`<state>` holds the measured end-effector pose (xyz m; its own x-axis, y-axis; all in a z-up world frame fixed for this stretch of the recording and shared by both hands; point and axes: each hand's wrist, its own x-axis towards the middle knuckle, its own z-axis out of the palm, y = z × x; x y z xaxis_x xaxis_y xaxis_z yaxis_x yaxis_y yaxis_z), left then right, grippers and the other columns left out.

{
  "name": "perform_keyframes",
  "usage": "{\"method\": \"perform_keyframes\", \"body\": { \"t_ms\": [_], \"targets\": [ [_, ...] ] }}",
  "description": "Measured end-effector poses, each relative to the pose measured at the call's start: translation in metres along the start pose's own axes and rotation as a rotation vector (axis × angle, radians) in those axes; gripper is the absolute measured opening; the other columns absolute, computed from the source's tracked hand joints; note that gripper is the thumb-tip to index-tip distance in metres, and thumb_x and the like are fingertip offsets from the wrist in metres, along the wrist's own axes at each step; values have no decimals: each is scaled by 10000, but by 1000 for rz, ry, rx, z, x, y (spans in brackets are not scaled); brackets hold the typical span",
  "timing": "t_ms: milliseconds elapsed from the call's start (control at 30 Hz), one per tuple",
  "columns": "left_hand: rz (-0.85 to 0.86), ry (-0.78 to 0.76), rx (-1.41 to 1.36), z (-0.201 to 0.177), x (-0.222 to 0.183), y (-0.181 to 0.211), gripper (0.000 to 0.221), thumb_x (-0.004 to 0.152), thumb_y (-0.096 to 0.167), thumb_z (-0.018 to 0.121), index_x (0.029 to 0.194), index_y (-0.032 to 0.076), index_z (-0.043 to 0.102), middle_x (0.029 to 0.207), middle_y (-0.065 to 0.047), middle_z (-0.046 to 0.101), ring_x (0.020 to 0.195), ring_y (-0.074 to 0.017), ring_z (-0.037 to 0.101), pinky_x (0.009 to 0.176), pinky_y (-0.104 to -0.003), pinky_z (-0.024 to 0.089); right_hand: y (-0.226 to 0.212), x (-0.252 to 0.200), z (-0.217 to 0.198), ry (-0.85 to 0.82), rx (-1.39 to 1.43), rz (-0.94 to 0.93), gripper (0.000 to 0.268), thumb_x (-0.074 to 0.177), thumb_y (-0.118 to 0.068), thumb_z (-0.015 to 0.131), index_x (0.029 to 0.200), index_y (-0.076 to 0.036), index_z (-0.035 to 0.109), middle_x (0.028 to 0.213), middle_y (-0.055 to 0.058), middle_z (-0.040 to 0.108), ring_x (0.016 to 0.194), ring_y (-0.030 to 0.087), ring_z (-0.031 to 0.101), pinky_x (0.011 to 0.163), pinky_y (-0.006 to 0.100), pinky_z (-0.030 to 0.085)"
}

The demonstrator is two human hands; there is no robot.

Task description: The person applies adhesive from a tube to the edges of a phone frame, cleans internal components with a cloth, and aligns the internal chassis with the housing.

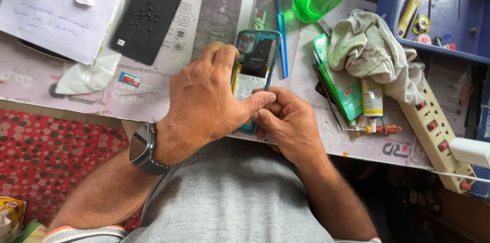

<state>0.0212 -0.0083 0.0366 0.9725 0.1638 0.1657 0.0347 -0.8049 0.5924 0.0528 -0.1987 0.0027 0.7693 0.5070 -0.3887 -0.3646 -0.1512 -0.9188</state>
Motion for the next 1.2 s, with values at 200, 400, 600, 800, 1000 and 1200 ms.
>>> {"method": "perform_keyframes", "body": {
  "t_ms": [200, 400, 600, 800, 1000, 1200],
  "targets": [
    [-23, -54, 91, 8, 7, 2, 812, 757, 660, 828, 1123, -27, 597, 1034, -181, 673, 875, -341, 716, 657, -469, 570, -6, 0, 1, 97, -141, -12, 275, 941, -151, 748, 1151, 20, 700, 698, 12, 685, 523, 46, 583, 417, 213, 439],
    [18, -3, 94, 18, 4, -3, 761, 807, 615, 811, 1158, -22, 589, 1055, -178, 658, 907, -341, 703, 687, -463, 569, -16, -6, -2, 234, -520, -135, 261, 884, -173, 795, 1085, -18, 736, 613, 6, 709, 472, 32, 571, 405, 237, 453],
    [48, 32, 227, 29, 2, 9, 944, 706, 662, 842, 1247, -51, 543, 1149, -227, 590, 979, -362, 644, 731, -461, 558, -22, 6, -30, 417, -941, -543, 274, 914, -129, 800, 1147, -17, 710, 830, 96, 712, 633, 184, 652, 586, 335, 516],
    [52, -12, 420, 34, 8, 22, 1032, 631, 585, 865, 1371, -30, 493, 1192, -255, 558, 986, -349, 584, 791, -465, 485, -34, 42, -37, 313, -1165, -558, 332, 901, -174, 765, 1180, -15, 679, 1012, 187, 716, 895, 362, 694, 794, 472, 536],
    [31, -141, 442, 26, 10, 12, 999, 632, 474, 869, 1411, -1, 464, 1104, -207, 558, 971, -333, 565, 827, -480, 440, -34, 61, -43, 290, -1247, -521, 329, 884, -147, 745, 1152, 15, 643, 931, 213, 720, 906, 394, 687, 832, 497, 535],
    [196, -85, 421, 15, 4, -11, 911, 643, 394, 847, 1392, 2, 508, 1152, -203, 570, 1003, -342, 562, 843, -468, 443, -41, 35, -44, 328, -1221, -280, 335, 877, -157, 755, 1152, -2, 644, 827, 170, 702, 808, 361, 684, 781, 488, 531]
  ]
}}
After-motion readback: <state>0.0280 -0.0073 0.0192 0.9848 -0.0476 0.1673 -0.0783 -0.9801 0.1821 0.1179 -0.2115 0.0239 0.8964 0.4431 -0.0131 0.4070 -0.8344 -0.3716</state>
